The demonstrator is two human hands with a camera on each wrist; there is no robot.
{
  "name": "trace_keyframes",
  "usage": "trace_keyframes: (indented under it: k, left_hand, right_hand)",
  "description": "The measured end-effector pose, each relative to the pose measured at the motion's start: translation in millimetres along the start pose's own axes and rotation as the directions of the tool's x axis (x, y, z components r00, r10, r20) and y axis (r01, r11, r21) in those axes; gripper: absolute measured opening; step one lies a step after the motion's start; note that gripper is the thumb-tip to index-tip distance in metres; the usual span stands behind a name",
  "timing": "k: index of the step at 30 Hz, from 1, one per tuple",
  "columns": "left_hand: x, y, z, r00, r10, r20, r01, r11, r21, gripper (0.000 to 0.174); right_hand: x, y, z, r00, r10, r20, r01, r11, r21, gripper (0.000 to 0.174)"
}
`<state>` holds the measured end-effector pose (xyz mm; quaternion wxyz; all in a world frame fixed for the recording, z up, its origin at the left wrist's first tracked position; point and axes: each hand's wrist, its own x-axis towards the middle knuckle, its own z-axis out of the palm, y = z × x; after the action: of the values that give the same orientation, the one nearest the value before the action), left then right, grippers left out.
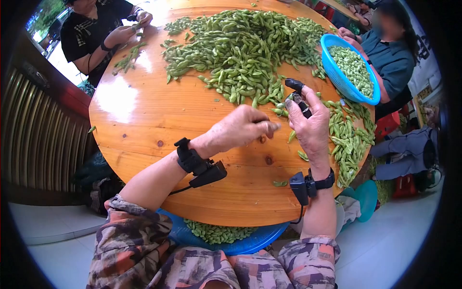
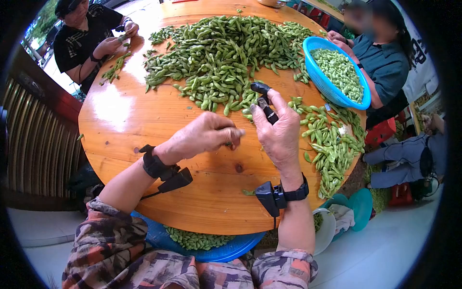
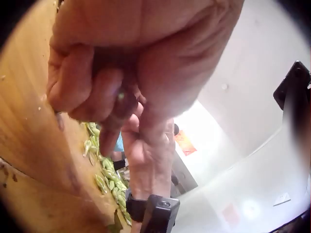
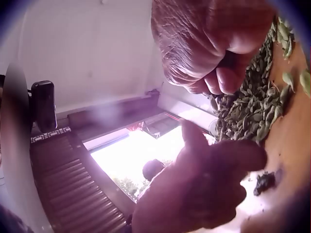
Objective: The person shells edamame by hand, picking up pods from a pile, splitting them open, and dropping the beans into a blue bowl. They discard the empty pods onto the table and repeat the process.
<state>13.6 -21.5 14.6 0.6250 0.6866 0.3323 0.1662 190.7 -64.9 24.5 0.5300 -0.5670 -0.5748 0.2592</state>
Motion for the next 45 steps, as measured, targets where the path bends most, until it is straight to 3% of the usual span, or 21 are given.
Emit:
trace_keyframes:
  k: [1, 4, 9, 11, 15, 17, 23, 24, 27, 28, 29, 30, 32, 33, 35, 36, 37, 38, 39, 41, 45]
  left_hand:
    - [2.1, -3.0, -1.2, 1.0, 0.0, -0.001, 0.0, 1.0, 0.001, 0.032]
    - [6.3, -11.9, -2.7, 0.999, -0.042, 0.033, 0.053, 0.884, -0.464, 0.031]
    - [4.8, -8.1, 4.9, 0.999, -0.012, -0.046, -0.009, 0.907, -0.421, 0.032]
    - [4.4, -7.6, 5.6, 0.998, 0.01, -0.064, -0.033, 0.93, -0.365, 0.032]
    - [3.2, -10.4, 2.0, 0.993, 0.093, -0.068, -0.101, 0.987, -0.125, 0.033]
    - [2.9, -9.4, 2.4, 0.99, 0.123, -0.071, -0.126, 0.991, -0.053, 0.033]
    - [2.7, -10.4, -1.4, 0.991, 0.131, 0.013, -0.122, 0.952, -0.281, 0.033]
    - [5.2, -14.3, -2.7, 0.99, 0.129, 0.053, -0.094, 0.899, -0.428, 0.031]
    - [10.2, -19.0, -12.8, 0.995, 0.097, 0.023, -0.062, 0.782, -0.621, 0.026]
    - [11.4, -19.1, -17.9, 0.997, 0.056, -0.045, -0.072, 0.735, -0.675, 0.024]
    - [13.7, -22.3, -23.9, 0.997, 0.056, -0.047, -0.073, 0.737, -0.672, 0.024]
    - [17.0, -27.6, -30.1, 0.992, 0.045, -0.119, -0.112, 0.75, -0.651, 0.022]
    - [20.3, -27.9, -37.3, 0.977, 0.024, -0.21, -0.148, 0.786, -0.6, 0.02]
    - [20.0, -23.8, -38.2, 0.977, 0.022, -0.211, -0.147, 0.788, -0.598, 0.02]
    - [20.4, -14.3, -36.1, 0.947, -0.06, -0.315, -0.008, 0.978, -0.211, 0.017]
    - [22.9, -14.4, -32.9, 0.947, -0.06, -0.315, -0.008, 0.978, -0.21, 0.017]
    - [26.9, -15.3, -28.2, 0.913, 0.045, -0.406, -0.012, 0.996, 0.084, 0.017]
    - [30.8, -16.7, -24.0, 0.871, 0.173, -0.459, 0.011, 0.929, 0.37, 0.018]
    - [35.0, -20.1, -20.8, 0.872, 0.174, -0.458, 0.01, 0.928, 0.372, 0.018]
    - [41.6, -27.6, -16.8, 0.829, 0.336, -0.446, 0.11, 0.684, 0.721, 0.021]
    - [44.7, -28.1, -16.4, 0.858, 0.339, -0.387, 0.113, 0.609, 0.785, 0.02]
  right_hand:
    - [-0.1, 2.2, 1.1, 1.0, -0.001, 0.0, 0.001, 1.0, 0.0, 0.033]
    - [-0.2, 9.8, 7.6, 0.975, -0.223, 0.003, 0.217, 0.943, -0.253, 0.034]
    - [-4.2, 1.3, 13.3, 0.979, -0.196, 0.055, 0.202, 0.969, -0.142, 0.034]
    - [-5.1, -3.9, 8.7, 0.987, 0.026, 0.159, -0.039, 0.996, 0.082, 0.035]
    - [-3.8, 0.2, 2.1, 0.945, 0.163, 0.284, -0.245, 0.928, 0.28, 0.035]
    - [-1.5, 2.6, -0.7, 0.886, 0.225, 0.405, -0.423, 0.749, 0.51, 0.035]
    - [3.6, 6.5, -4.1, 0.843, 0.273, 0.464, -0.536, 0.502, 0.679, 0.032]
    - [3.7, 5.4, -6.2, 0.844, 0.272, 0.462, -0.534, 0.503, 0.679, 0.032]
    - [6.0, 3.1, -20.4, 0.925, 0.261, 0.275, -0.378, 0.685, 0.623, 0.028]
    - [8.8, 5.7, -31.8, 0.977, 0.203, 0.065, -0.213, 0.935, 0.283, 0.022]
    - [11.4, 7.8, -42.9, 0.993, 0.052, -0.102, -0.066, 0.988, -0.142, 0.019]
    - [12.4, 8.3, -54.2, 0.994, 0.05, -0.102, -0.064, 0.988, -0.139, 0.019]
    - [11.1, 7.2, -73.0, 0.999, 0.009, -0.039, -0.034, 0.712, -0.701, 0.025]
    - [9.8, 6.9, -75.6, 0.999, 0.009, -0.039, -0.033, 0.715, -0.698, 0.025]
    - [7.6, 5.5, -79.6, 0.993, 0.074, -0.088, -0.115, 0.607, -0.786, 0.031]
    - [7.7, 1.2, -77.5, 0.991, 0.07, -0.111, -0.131, 0.597, -0.792, 0.027]
    - [7.7, 3.9, -75.8, 0.991, 0.069, -0.112, -0.131, 0.597, -0.792, 0.027]
    - [7.7, 10.1, -73.5, 0.994, -0.031, -0.104, -0.062, 0.622, -0.781, 0.024]
    - [7.8, 14.3, -71.4, 0.987, -0.131, -0.097, 0.009, 0.64, -0.769, 0.021]
    - [8.8, 15.6, -65.4, 0.995, -0.085, -0.059, 0.007, 0.625, -0.781, 0.019]
    - [6.4, 15.0, -42.7, 0.985, -0.166, 0.045, 0.149, 0.69, -0.709, 0.019]
